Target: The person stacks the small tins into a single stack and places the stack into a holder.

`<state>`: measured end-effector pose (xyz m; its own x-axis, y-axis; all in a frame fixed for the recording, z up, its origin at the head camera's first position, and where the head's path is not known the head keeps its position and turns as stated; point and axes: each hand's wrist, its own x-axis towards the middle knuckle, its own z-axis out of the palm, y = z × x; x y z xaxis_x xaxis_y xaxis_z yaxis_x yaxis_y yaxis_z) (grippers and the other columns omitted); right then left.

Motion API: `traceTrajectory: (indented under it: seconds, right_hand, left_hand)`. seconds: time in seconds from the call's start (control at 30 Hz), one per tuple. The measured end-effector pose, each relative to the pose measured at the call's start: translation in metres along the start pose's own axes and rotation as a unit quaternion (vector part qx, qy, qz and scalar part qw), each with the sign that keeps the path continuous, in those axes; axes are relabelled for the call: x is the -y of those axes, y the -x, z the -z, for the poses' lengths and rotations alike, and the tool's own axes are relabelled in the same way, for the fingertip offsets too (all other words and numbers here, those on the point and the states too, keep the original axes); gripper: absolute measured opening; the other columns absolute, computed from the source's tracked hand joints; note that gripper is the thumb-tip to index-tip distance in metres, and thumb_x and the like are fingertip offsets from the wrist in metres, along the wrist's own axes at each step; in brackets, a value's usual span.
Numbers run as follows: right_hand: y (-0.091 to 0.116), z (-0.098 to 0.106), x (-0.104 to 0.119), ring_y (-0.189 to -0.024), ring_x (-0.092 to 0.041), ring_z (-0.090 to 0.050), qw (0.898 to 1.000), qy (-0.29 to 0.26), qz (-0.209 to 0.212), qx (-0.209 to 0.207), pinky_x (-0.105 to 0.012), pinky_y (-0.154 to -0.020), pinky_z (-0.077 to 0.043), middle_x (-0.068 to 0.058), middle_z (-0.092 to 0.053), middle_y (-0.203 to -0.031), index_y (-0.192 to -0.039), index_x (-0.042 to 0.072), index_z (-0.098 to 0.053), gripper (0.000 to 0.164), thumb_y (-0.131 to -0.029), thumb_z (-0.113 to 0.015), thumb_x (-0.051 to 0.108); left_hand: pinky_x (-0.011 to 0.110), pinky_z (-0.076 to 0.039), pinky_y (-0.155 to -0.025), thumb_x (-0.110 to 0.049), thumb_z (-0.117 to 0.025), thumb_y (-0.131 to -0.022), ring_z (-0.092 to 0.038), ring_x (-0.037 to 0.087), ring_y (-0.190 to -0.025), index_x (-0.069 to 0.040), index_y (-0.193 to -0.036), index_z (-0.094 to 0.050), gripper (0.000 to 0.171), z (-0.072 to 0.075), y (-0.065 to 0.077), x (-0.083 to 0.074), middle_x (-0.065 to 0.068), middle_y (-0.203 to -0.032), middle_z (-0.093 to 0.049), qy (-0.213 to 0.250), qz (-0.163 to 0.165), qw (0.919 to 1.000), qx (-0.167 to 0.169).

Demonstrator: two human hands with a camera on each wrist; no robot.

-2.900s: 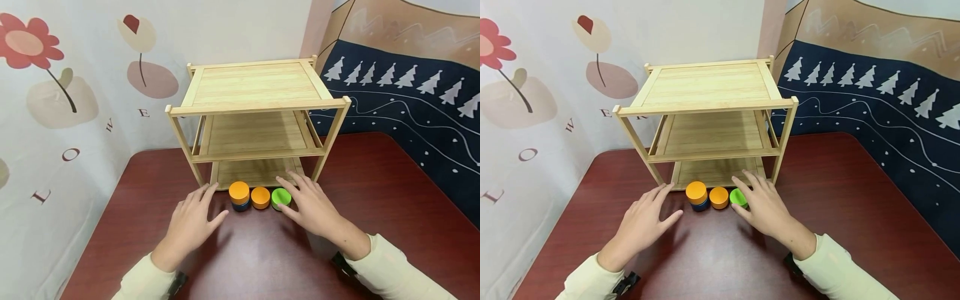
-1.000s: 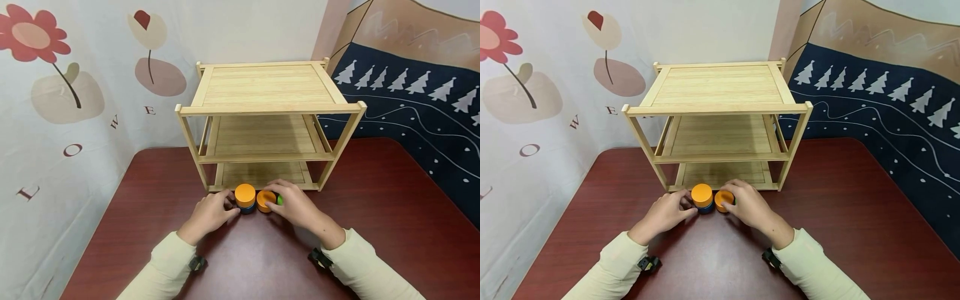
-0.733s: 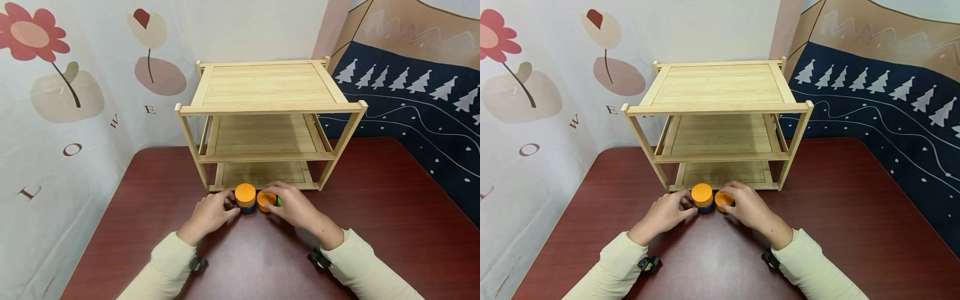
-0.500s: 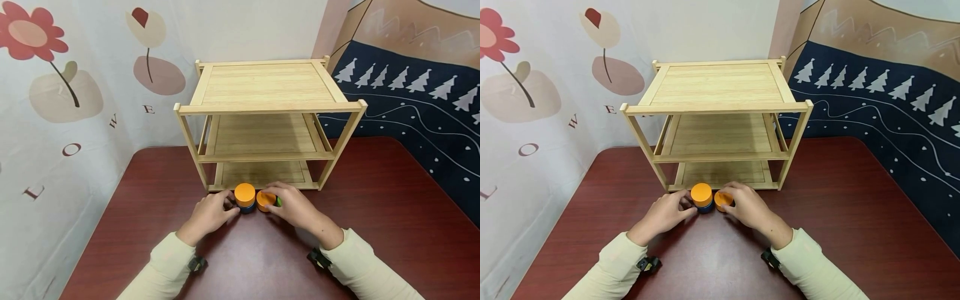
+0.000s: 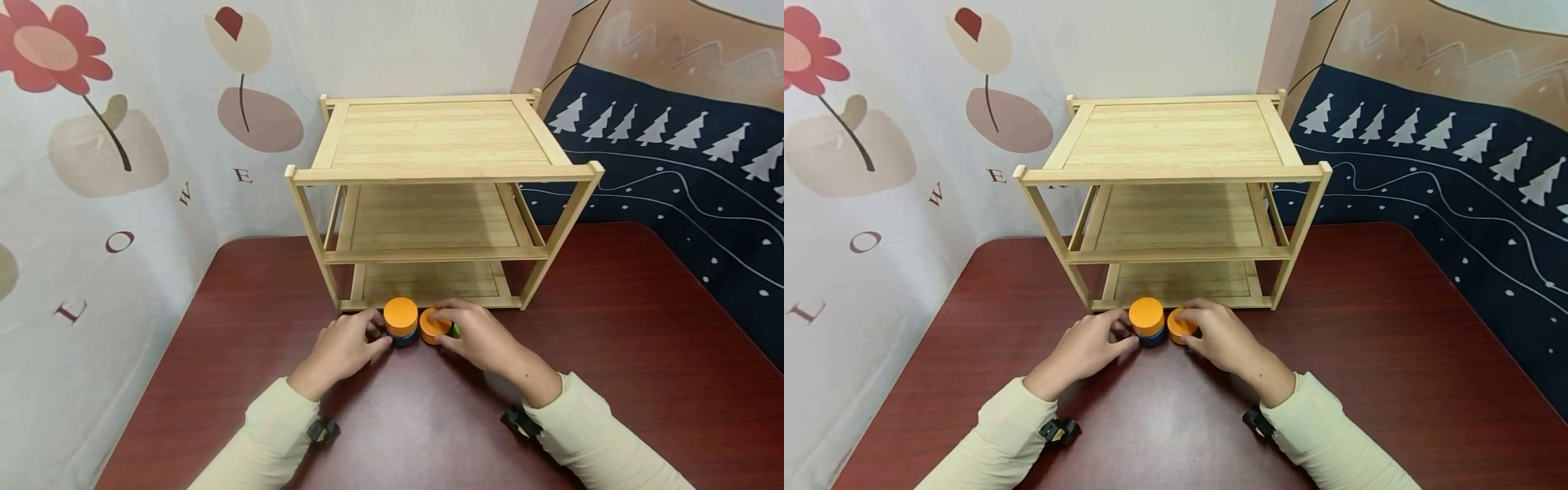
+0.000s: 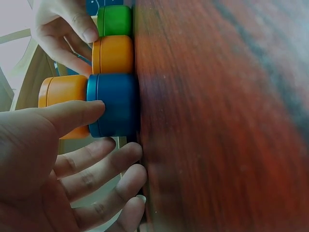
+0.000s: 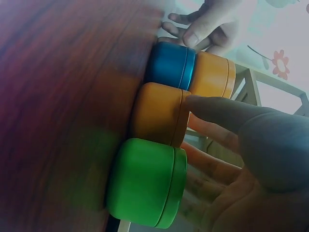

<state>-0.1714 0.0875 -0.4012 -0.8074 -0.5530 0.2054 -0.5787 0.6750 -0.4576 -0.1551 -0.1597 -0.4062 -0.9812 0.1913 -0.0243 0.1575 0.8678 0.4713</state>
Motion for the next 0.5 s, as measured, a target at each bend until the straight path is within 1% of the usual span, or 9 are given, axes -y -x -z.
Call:
traceTrajectory:
  seconds: [0.3,0.5]
  right_hand:
    - [0.0002,0.0,0.0,-0.106,-0.024,-0.07,1.0,-0.004,-0.002,0.007,-0.035,-0.083,-0.057,-0.013,-0.066,-0.129,-0.117,0.01,-0.074,0.031,-0.086,-0.079,0.013]
    - [0.0001,-0.0007,-0.0003,-0.107,-0.024,-0.069,1.0,-0.009,-0.003,0.008,-0.038,-0.088,-0.056,-0.014,-0.066,-0.128,-0.116,0.008,-0.073,0.032,-0.085,-0.08,0.012]
  left_hand:
    - [0.047,-0.052,-0.073,-0.037,-0.075,-0.088,-0.07,0.016,-0.085,-0.024,-0.105,-0.068,0.023,-0.0008,0.0001,0.0003,-0.011,-0.092,-0.074,-0.002,0.0,1.0,-0.002]
    - [0.047,-0.052,-0.073,-0.037,-0.075,-0.088,-0.071,0.016,-0.085,-0.024,-0.105,-0.068,0.022,-0.0008,0.0001,0.0001,-0.011,-0.092,-0.074,-0.003,-0.001,1.0,-0.004]
